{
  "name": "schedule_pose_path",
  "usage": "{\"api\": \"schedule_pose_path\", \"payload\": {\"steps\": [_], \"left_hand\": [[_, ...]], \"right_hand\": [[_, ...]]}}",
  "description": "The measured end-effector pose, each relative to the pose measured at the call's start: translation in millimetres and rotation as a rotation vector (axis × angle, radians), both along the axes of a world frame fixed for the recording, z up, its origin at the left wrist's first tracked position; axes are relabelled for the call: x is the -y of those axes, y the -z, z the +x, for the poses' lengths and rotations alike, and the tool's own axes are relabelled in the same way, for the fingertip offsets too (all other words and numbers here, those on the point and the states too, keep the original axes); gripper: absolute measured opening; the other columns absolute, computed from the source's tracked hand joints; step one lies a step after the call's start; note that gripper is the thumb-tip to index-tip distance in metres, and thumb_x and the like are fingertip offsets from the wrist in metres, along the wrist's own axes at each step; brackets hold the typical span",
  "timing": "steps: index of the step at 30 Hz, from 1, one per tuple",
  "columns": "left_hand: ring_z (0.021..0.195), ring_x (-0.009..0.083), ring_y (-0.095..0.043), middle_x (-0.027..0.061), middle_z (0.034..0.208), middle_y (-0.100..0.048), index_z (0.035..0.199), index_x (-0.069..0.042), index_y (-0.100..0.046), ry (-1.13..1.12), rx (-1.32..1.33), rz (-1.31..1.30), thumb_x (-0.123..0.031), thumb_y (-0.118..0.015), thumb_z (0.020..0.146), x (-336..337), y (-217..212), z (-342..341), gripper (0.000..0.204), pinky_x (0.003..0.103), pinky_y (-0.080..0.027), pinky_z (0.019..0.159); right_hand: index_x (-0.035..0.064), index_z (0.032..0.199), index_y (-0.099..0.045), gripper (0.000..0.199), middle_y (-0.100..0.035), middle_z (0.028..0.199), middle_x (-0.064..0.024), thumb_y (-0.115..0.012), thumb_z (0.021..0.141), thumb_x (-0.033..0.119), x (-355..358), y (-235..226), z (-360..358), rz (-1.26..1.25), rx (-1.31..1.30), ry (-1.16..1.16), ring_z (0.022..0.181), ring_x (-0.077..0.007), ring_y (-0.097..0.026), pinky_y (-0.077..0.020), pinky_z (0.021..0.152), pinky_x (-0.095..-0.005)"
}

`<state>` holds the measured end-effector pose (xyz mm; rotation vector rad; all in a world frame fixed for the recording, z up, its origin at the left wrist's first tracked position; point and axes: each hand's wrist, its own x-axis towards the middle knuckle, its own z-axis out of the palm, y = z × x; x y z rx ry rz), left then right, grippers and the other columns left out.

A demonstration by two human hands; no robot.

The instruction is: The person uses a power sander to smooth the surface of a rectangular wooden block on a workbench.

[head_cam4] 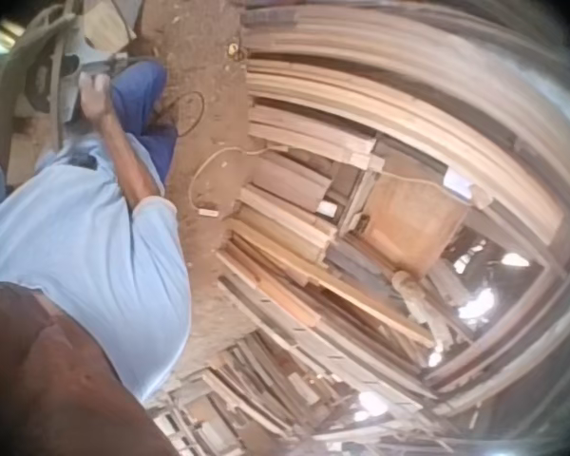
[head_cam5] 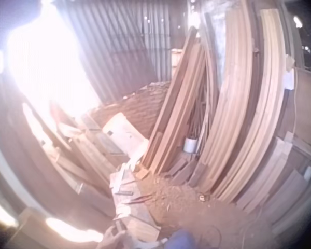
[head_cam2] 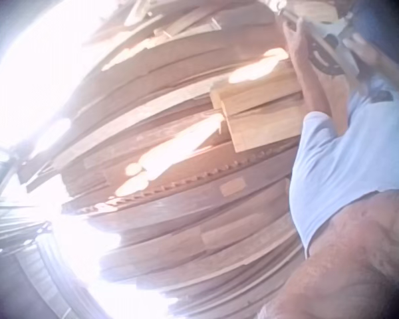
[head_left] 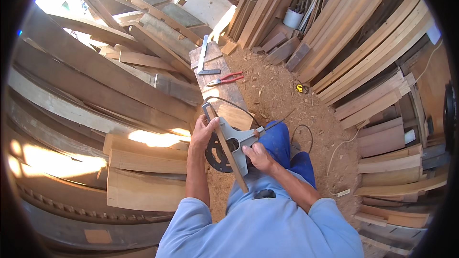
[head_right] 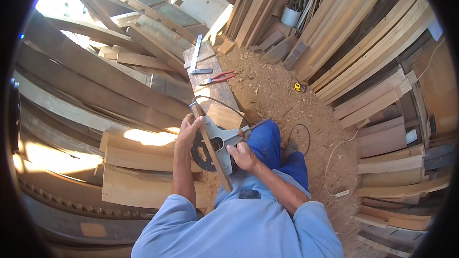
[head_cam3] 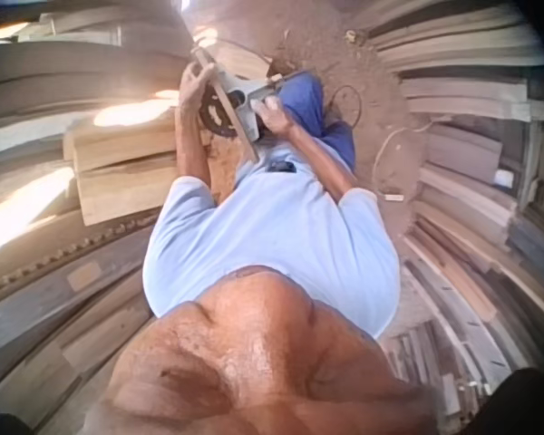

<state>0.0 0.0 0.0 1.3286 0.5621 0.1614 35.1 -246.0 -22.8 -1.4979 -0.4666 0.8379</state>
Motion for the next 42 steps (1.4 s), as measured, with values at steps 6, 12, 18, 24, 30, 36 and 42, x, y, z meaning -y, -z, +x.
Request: {"api": "schedule_pose_path", "payload": {"steps": [6,12,18,24,30,36,42], "left_hand": [[0.099,0.0186,-0.061,0.0169,0.112,-0.062,0.131,0.01,-0.043,-0.033,-0.007,-0.051,-0.036,-0.079,0.084,25.3,-6.9,6.3,0.075,0.032,-0.051,0.086],[0.102,0.0184,-0.06,0.0151,0.113,-0.062,0.133,0.008,-0.043,0.009,-0.019,-0.059,-0.038,-0.077,0.085,1.4,7.0,9.2,0.075,0.033,-0.05,0.088],[0.11,0.0207,-0.058,0.0164,0.119,-0.061,0.139,0.007,-0.038,0.098,0.002,0.0,-0.038,-0.073,0.089,-2.3,-6.8,3.3,0.076,0.034,-0.047,0.096],[0.114,0.0235,-0.058,0.0197,0.123,-0.06,0.144,0.006,-0.033,0.102,0.001,0.096,-0.038,-0.07,0.091,-0.6,-4.7,-11.7,0.078,0.036,-0.047,0.098],[0.109,0.0308,-0.063,0.0278,0.124,-0.061,0.146,0.004,-0.031,0.023,-0.227,0.605,-0.042,-0.072,0.085,20.6,-25.1,-22.7,0.086,0.041,-0.049,0.096],[0.102,0.0302,-0.068,0.0195,0.119,-0.067,0.145,-0.004,-0.038,-0.005,-0.393,0.73,-0.041,-0.072,0.083,47.4,-58.5,-11.1,0.08,0.039,-0.05,0.093],[0.107,0.0318,-0.067,0.0187,0.118,-0.067,0.139,-0.006,-0.047,-0.071,-0.401,0.648,-0.035,-0.07,0.083,48.4,-47.3,-5.8,0.067,0.04,-0.049,0.095]], "right_hand": [[-0.0045,0.082,-0.063,0.039,-0.057,0.07,-0.0008,-0.052,0.1,0.029,18.2,-4.3,7.2,-0.042,0.019,0.013,0.071,-0.0089,-0.048,-0.0442,0.063,-0.0341],[-0.0034,0.092,-0.065,0.036,-0.062,0.08,-0.0029,-0.053,0.1,0.03,1.9,-13.1,13.1,-0.032,-0.053,0.004,0.073,-0.0095,-0.052,-0.0464,0.065,-0.0335],[-0.0004,0.099,-0.066,0.032,-0.066,0.084,-0.0042,-0.056,0.097,0.03,28.8,-19.1,36.2,-0.16,-0.147,-0.128,0.068,-0.0098,-0.056,-0.0481,0.062,-0.0266],[-0.0004,0.096,-0.064,0.03,-0.066,0.079,-0.0062,-0.053,0.096,0.027,82.6,-16.2,91.8,-0.353,0.049,0.128,0.064,-0.0109,-0.056,-0.0469,0.057,-0.027],[-0.0004,0.095,-0.062,0.024,-0.065,0.079,-0.0056,-0.054,0.095,0.022,90.0,-18.4,102.0,-0.373,0.019,0.255,0.066,-0.0115,-0.056,-0.0461,0.059,-0.0281],[0.0001,0.095,-0.064,0.024,-0.066,0.081,-0.008,-0.054,0.095,0.022,86.7,1.6,113.4,-0.441,0.08,0.273,0.077,-0.0152,-0.061,-0.0489,0.071,-0.0316],[0.0005,0.099,-0.065,0.028,-0.068,0.086,-0.0165,-0.055,0.093,0.026,95.0,34.5,116.6,-0.567,0.244,0.265,0.085,-0.0275,-0.067,-0.0503,0.078,-0.0387]]}}
